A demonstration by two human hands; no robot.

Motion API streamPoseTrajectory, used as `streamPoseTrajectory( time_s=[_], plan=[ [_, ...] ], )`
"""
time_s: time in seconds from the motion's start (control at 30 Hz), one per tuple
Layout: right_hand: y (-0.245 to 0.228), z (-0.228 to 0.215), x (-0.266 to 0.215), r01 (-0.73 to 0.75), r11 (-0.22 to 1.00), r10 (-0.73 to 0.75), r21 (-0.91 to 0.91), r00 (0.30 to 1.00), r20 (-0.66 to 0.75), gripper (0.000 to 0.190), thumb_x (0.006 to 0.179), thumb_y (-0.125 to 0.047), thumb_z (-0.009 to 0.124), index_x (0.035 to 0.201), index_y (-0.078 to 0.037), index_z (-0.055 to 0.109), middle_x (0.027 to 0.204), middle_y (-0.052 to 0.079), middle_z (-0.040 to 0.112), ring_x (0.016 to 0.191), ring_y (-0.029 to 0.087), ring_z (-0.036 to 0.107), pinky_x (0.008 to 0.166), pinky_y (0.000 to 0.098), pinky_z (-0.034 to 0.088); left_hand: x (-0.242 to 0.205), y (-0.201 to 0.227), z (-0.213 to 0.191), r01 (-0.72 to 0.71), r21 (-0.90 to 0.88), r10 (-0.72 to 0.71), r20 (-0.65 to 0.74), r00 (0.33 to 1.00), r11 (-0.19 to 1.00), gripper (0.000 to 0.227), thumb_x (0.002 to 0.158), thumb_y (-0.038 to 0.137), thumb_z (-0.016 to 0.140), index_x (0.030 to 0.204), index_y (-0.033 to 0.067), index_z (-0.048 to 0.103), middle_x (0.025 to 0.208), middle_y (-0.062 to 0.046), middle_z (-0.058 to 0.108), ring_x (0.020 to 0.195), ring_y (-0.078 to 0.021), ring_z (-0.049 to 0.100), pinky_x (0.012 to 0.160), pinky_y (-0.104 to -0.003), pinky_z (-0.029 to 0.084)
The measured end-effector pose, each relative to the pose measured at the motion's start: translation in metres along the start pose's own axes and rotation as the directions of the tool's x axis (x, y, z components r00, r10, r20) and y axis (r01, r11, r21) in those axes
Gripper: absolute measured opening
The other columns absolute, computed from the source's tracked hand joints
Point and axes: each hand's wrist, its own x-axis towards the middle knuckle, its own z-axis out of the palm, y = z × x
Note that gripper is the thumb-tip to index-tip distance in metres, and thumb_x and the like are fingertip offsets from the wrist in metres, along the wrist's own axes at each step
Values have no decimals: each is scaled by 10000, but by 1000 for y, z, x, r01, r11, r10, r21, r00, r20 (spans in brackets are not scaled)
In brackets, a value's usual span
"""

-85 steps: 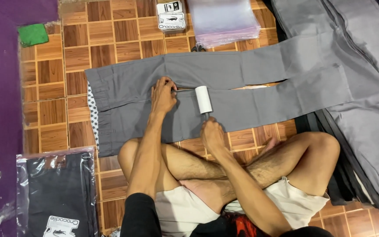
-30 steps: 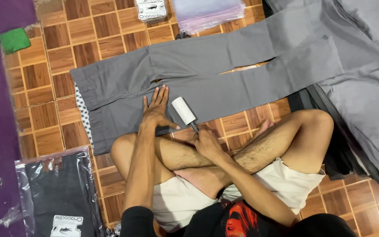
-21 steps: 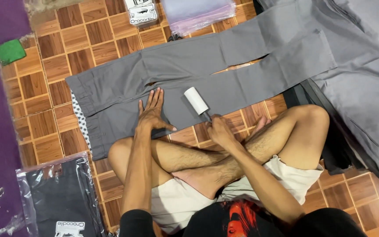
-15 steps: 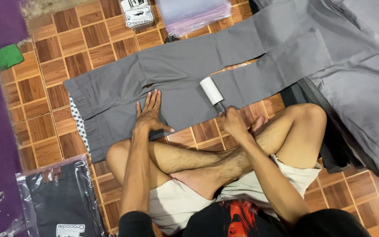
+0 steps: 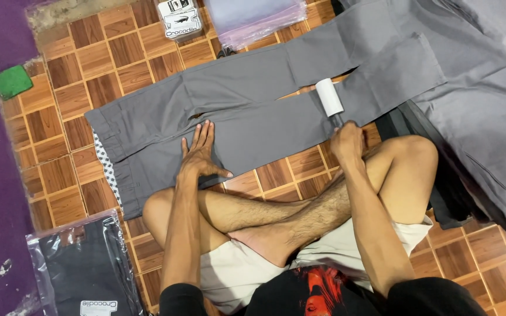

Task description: Using a lint roller to remove debris from grey pants and then folding them neatly.

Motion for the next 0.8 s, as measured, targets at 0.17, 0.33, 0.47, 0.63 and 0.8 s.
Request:
streamPoseTrajectory(
  time_s=[0.17,0.33,0.47,0.63,0.8],
  plan=[
    [-10,-23,-15,-4,989,35,149,977,-209,288,1042,-100,532,1190,143,579,1122,406,659,1126,509,645,947,572,528,-1,1,-3,7,0,-7,-2,1000,1000,1565,468,566,963,1641,223,-13,1720,43,-36,1576,-177,-79,1240,-608,-47],
    [-12,-20,-46,110,967,-65,231,979,-192,313,1069,-122,529,1198,162,555,1145,442,628,1190,546,584,986,612,482,5,-3,2,4,5,-4,-6,1000,1000,1580,448,599,956,1641,223,-9,1720,43,-39,1576,-174,-79,1245,-603,-46],
    [-18,21,-95,401,914,-401,65,916,-10,249,963,-54,617,1113,144,600,1011,434,635,1054,620,602,881,649,470,4,-5,3,-2,19,3,-3,1000,1000,1573,458,576,954,1642,220,-20,1721,43,-35,1577,-182,-75,1242,-610,-37],
    [-26,91,-133,453,890,-436,57,808,396,347,960,-118,616,1245,69,552,1226,325,612,1173,549,598,942,610,525,1,-5,2,-8,15,8,-14,1000,1000,1569,462,540,961,1643,220,-21,1722,42,-29,1578,-182,-68,1246,-607,-35],
    [-18,122,-130,498,854,-393,-150,807,441,387,970,-187,523,1299,13,481,1226,250,553,1107,498,641,824,576,587,6,-7,5,-4,36,5,-19,1000,999,1579,443,560,960,1641,243,-18,1720,62,-28,1576,-166,-61,1254,-595,-23]
  ],
)
